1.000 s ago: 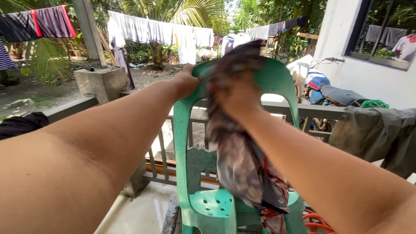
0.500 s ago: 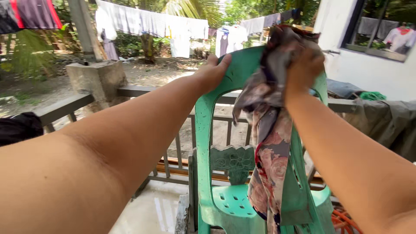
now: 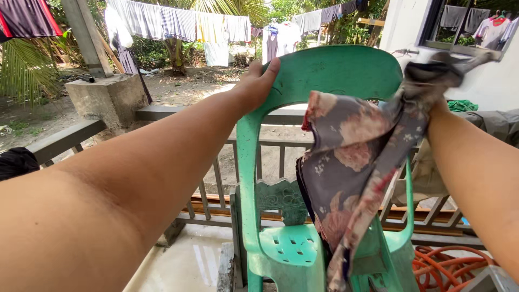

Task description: The person wipes a green plastic chair with a patterned cloth, cleaning the seat, backrest, and legs. The chair is turned and repositioned to access different surfaces while the person continues wiping.

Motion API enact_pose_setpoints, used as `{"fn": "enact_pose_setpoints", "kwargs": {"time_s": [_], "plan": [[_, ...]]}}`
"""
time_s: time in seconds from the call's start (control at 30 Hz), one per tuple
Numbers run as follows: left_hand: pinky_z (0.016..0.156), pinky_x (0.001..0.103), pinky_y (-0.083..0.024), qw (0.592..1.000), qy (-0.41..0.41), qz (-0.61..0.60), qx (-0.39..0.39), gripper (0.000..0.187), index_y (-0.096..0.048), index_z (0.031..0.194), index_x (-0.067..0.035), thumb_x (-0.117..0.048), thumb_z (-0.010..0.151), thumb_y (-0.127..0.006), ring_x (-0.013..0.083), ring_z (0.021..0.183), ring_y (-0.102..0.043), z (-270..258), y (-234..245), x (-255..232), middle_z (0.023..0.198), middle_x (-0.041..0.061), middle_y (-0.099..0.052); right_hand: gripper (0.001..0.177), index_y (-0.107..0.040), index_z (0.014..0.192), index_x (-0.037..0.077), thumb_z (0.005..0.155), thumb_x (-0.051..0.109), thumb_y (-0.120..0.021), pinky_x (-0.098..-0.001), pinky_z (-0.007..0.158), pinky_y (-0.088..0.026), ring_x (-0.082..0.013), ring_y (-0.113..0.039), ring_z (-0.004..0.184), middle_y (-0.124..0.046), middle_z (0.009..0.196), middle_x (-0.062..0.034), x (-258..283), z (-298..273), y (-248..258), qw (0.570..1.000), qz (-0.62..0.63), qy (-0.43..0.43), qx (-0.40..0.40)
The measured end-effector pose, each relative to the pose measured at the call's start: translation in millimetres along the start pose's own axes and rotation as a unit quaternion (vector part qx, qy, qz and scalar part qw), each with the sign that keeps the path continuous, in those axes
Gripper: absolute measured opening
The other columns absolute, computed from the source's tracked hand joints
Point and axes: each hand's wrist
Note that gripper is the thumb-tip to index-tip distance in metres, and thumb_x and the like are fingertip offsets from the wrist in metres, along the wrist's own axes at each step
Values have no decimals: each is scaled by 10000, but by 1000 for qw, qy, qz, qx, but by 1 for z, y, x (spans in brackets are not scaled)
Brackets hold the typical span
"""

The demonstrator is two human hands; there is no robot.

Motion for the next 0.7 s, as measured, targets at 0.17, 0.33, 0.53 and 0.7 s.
{"fn": "enact_pose_setpoints", "kwargs": {"time_s": [0.17, 0.33, 0.53, 0.7], "plan": [[1079, 526, -450, 999, 34, 2, 6, 844, -461, 1401, -64, -757, 936, -326, 388, 1316, -580, -23, 13, -10, 1407, 260, -577, 176, -563, 1264, 73, 1110, 130, -626, -438, 878, -554, -347, -667, 1039, -656, 1148, -196, 98, -48, -20, 987, -56, 145, 29], [1056, 523, -437, 995, 51, -83, 2, 771, -448, 1445, -181, -733, 918, -342, 359, 1315, -553, -32, 22, -12, 1432, 192, -557, 280, -526, 1270, 34, 1038, 98, -669, -458, 831, -536, -385, -657, 991, -654, 1101, -233, 113, -36, -6, 965, 4, 262, 0], [1049, 527, -412, 998, 56, -26, -34, 716, -438, 1442, -169, -687, 952, -370, 369, 1320, -498, -32, 28, -14, 1478, 172, -498, 233, -579, 1383, 83, 1173, 169, -527, -422, 901, -500, -354, -644, 1106, -696, 1241, -196, -15, -53, -28, 990, 125, 27, 59], [1037, 502, -460, 997, 65, -33, -24, 654, -472, 1385, -142, -643, 978, -365, 336, 1263, -593, -36, 26, -16, 1407, 174, -581, 344, -662, 1268, 53, 1047, 282, -532, -378, 960, -620, -224, -745, 1111, -752, 1203, -68, 0, -56, -30, 862, 482, -105, 121]]}}
Point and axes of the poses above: each hand's wrist, its own z-axis towards the middle knuckle, its own y-axis out of the back of the hand, x = y × z
